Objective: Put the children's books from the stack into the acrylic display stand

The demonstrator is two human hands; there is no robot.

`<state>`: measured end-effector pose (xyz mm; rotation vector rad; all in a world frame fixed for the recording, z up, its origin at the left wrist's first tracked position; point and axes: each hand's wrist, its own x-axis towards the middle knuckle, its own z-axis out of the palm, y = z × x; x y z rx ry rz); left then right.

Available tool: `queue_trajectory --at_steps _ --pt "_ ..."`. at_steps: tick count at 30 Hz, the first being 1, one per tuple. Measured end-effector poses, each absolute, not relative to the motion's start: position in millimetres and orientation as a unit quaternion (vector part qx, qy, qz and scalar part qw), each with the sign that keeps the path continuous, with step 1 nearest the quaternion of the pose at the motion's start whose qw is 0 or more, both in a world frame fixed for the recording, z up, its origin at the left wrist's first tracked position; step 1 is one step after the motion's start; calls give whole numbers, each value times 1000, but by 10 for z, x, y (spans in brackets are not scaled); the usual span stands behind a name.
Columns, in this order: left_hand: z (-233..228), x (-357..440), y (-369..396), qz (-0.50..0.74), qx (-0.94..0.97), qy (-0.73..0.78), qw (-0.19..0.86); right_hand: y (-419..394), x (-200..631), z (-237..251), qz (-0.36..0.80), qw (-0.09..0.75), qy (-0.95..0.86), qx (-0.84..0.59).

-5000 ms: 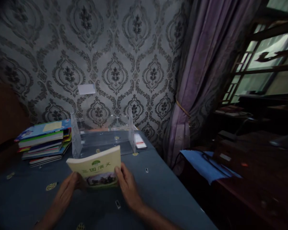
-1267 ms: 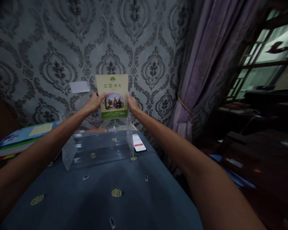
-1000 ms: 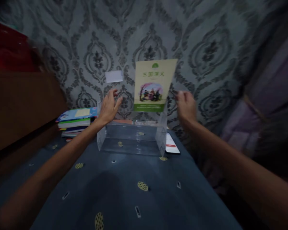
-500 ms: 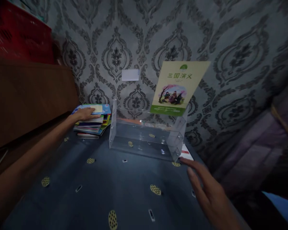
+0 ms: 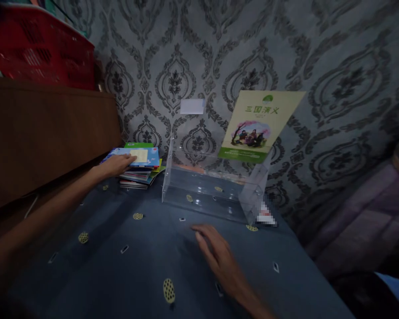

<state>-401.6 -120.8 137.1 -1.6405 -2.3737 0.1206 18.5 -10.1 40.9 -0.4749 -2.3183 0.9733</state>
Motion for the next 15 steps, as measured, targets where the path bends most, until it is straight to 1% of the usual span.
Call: queue_trajectory --at_steps 3,6,8,9,11,13,15 --pt "1300 -3870 -1485 31 -577 -802 150 -187 -172 425 491 262 -812 -174" --pt "1100 -3667 -1849 10 -599 -779 183 -244 -616 434 694 221 -662 -177" --pt "848 -3487 -2108 1 -627 -757 185 -304 -870 411 790 189 -553 -184" --pt "695 -3384 -2233 -3 -648 -741 176 -344 -958 380 818 169 -519 -182" --pt "385 -3166 -2460 -9 -700 -703 125 -441 -1022 270 836 148 -493 -190" --pt "150 -2964 -2627 -17 -731 -680 59 -539 -935 126 825 165 -495 -218" --pt "44 -2816 -2693 -29 -743 -669 8 -605 -740 6 803 188 -509 -248"
